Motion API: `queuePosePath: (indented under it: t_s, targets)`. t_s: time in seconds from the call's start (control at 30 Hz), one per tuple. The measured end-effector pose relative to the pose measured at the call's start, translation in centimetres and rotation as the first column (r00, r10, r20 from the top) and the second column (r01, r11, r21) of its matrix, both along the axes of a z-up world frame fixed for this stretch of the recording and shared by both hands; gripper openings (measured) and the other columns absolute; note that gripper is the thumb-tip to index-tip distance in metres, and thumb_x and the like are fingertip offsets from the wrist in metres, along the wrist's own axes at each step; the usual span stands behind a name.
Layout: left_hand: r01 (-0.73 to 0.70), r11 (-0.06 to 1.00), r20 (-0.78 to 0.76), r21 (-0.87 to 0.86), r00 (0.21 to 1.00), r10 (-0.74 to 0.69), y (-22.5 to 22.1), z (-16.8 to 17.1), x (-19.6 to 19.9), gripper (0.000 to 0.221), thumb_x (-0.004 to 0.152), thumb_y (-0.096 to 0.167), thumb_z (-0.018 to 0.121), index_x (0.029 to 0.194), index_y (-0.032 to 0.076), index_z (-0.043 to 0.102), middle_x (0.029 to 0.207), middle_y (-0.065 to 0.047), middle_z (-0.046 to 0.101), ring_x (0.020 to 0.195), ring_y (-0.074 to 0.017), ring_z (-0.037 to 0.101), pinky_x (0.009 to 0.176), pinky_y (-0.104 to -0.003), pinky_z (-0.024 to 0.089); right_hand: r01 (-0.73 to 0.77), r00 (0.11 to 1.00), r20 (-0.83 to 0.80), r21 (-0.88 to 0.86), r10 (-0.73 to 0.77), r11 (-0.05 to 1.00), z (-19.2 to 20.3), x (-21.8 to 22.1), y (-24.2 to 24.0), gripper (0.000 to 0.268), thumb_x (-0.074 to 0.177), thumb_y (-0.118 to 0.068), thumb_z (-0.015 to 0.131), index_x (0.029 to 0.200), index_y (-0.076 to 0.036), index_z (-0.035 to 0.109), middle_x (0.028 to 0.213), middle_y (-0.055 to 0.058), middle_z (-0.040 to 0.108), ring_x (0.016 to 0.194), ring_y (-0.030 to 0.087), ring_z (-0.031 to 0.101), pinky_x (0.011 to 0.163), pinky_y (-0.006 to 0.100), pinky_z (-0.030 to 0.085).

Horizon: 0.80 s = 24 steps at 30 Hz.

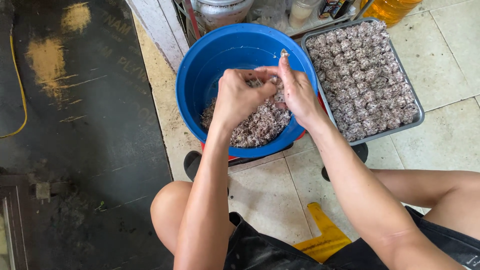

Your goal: Forming small round balls from a shredded coconut-based food mixture by hand and placing them into a metal tray.

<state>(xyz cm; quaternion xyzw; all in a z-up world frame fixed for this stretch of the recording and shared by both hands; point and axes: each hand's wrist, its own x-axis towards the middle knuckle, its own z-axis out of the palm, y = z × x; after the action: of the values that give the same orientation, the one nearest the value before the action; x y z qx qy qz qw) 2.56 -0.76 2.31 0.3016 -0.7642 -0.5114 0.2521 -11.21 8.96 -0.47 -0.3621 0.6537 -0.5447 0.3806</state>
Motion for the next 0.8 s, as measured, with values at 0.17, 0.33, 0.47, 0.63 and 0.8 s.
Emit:
queuePosePath:
  t_s: [0.17,0.33,0.47,0.63,0.8]
  targets:
    - [-0.139,0.951,-0.118,0.277,0.977,0.177,-0.9,-0.2,-0.1,0.025,0.082,0.018,0.078,0.099,0.001,0.083,0.068,-0.005,0.073,0.055,-0.0073,0.058,0.047,-0.025,0.045,0.096,0.867,0.496,-0.076,-0.046,0.993,-2.7,-1.7,-0.3,0.059,0.111,-0.055,0.042,0.100,-0.005,0.068,0.078,0.004,0.063,0.067,0.013,0.059,0.058,0.026,0.049]
    - [-0.082,0.842,-0.290,0.533,0.917,0.273,-2.0,-3.1,-0.7,0.024,0.092,0.014,0.071,0.107,-0.002,0.079,0.089,-0.009,0.079,0.066,-0.0092,0.063,0.049,-0.024,0.044,0.249,0.500,0.841,0.086,-0.204,0.965,-5.0,-1.4,-0.7,0.028,0.099,-0.028,0.056,0.085,-0.006,0.064,0.088,0.008,0.072,0.092,0.022,0.074,0.086,0.034,0.066]
    - [0.053,0.885,-0.503,0.462,0.838,0.212,-2.5,-4.4,-0.6,0.022,0.098,0.010,0.068,0.115,-0.001,0.075,0.104,-0.011,0.079,0.092,-0.0118,0.072,0.079,-0.025,0.058,0.160,0.358,0.929,0.035,-0.091,0.987,-10.5,-1.6,-1.9,0.015,0.099,-0.024,0.068,0.093,-0.011,0.067,0.079,-0.003,0.062,0.067,0.006,0.055,0.058,0.017,0.044]
    - [-0.016,0.770,-0.329,0.638,0.898,0.292,-1.8,-0.6,-0.4,0.024,0.100,0.019,0.061,0.110,0.003,0.076,0.098,-0.008,0.077,0.076,-0.0096,0.063,0.053,-0.024,0.041,0.150,0.345,0.929,0.089,-0.136,0.985,-12.0,-1.3,-2.7,0.040,0.101,-0.044,0.066,0.075,-0.016,0.052,0.061,-0.007,0.045,0.045,0.004,0.032,0.039,0.019,0.026]
    - [0.046,0.664,-0.389,0.746,0.840,0.378,-2.0,-0.6,0.1,0.033,0.097,0.027,0.047,0.096,0.004,0.071,0.088,-0.006,0.074,0.069,-0.0111,0.062,0.050,-0.024,0.039,0.174,0.427,0.880,0.146,-0.208,0.974,-4.7,1.6,-3.3,0.030,0.099,-0.038,0.048,0.089,-0.010,0.055,0.077,0.003,0.057,0.067,0.015,0.054,0.054,0.028,0.047]
